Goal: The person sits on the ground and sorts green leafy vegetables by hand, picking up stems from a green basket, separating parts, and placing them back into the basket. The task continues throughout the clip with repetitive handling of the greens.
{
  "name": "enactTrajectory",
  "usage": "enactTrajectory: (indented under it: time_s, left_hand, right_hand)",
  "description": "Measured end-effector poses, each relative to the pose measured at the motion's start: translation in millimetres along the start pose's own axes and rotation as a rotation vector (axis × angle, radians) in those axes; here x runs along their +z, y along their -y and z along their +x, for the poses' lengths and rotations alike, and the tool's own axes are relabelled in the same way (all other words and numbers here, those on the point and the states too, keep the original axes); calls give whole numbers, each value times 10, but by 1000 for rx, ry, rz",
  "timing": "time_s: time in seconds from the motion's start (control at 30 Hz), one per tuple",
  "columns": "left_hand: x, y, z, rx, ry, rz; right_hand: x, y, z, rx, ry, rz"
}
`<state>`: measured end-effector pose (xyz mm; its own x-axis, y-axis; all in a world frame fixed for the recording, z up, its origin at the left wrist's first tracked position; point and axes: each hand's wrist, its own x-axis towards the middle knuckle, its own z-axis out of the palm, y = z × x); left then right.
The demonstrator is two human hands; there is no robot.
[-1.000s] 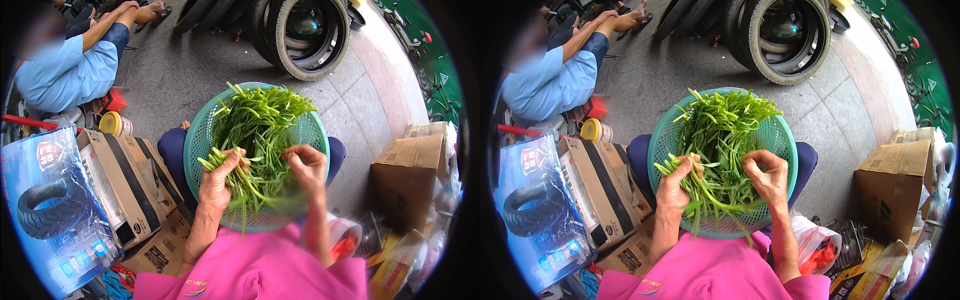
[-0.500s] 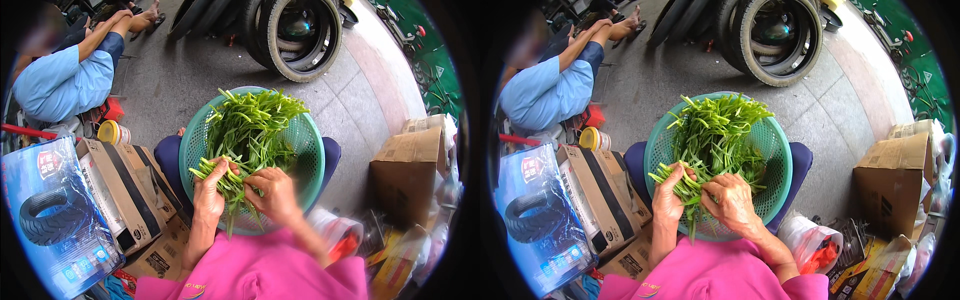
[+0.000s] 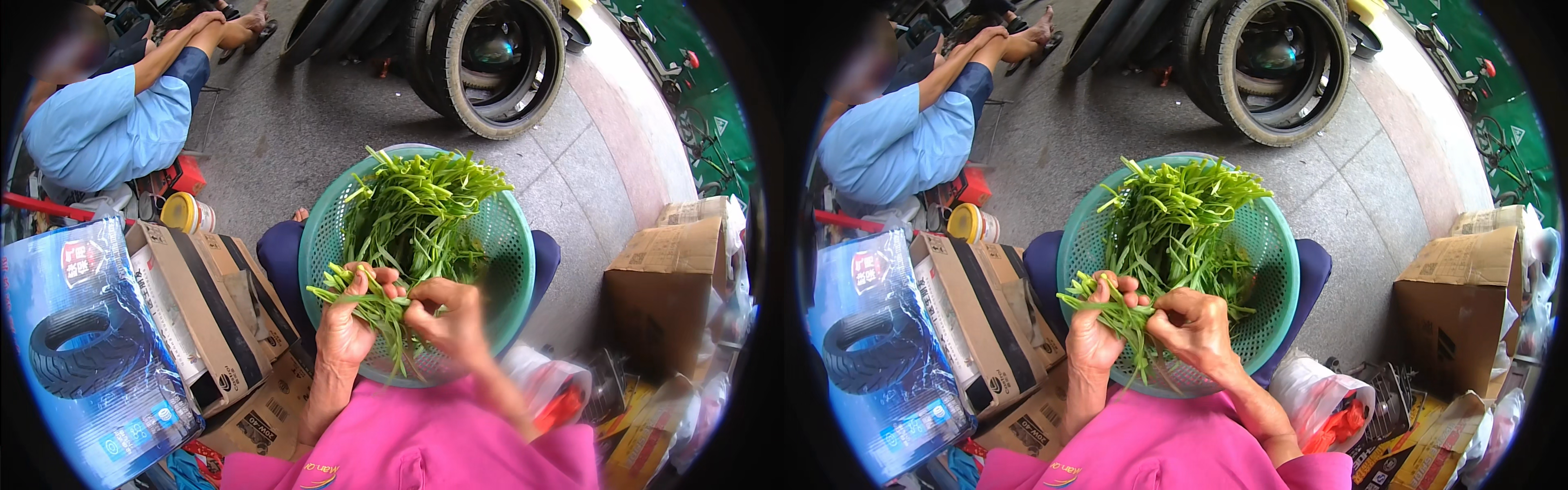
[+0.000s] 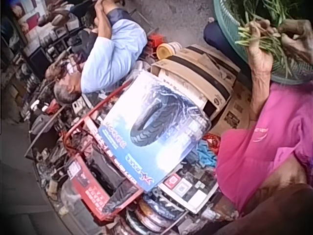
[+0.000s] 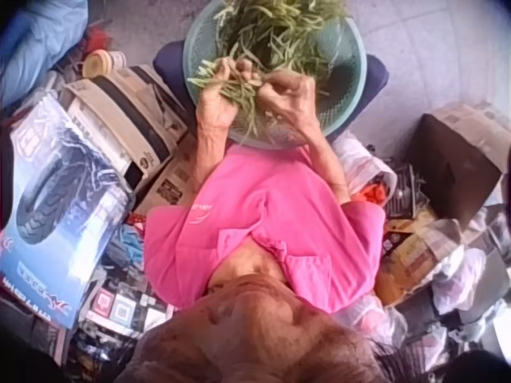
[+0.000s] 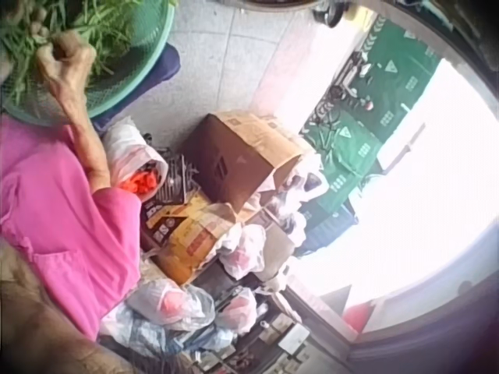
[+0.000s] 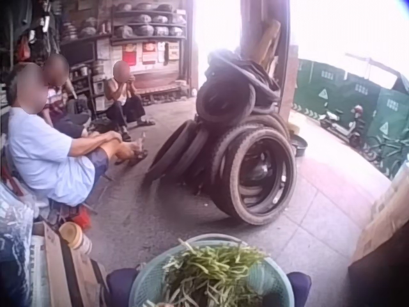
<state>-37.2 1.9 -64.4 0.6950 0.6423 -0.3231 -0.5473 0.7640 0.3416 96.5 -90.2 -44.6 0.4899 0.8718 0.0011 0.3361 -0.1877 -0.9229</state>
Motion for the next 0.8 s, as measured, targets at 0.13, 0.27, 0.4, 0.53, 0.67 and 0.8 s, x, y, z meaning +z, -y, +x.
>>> enactTrajectory:
  time_s: [0.13,0.27,0.4,0.53,0.67,0.8]
  left_hand:
    - [123,-14,5,42,21,59]
    - [77,-166,-79,104,159,14]
    - [169,-252,-163,249,-32,564]
    - [55,-107,-105,203,-5,748]
    - [10,-192,-158,146,-181,654]
    - [-111,-210,-138,232,-175,510]
  right_hand:
    - [14,-18,-9,259,-49,377]
    - [-113,-130,72,463,-241,691]
    - [-211,-114,116,475,-53,799]
    - [86,125,244,391,149,807]
    - [134,307,546,-1,90,51]
    - [299,178,1014,-272,-204,-451]
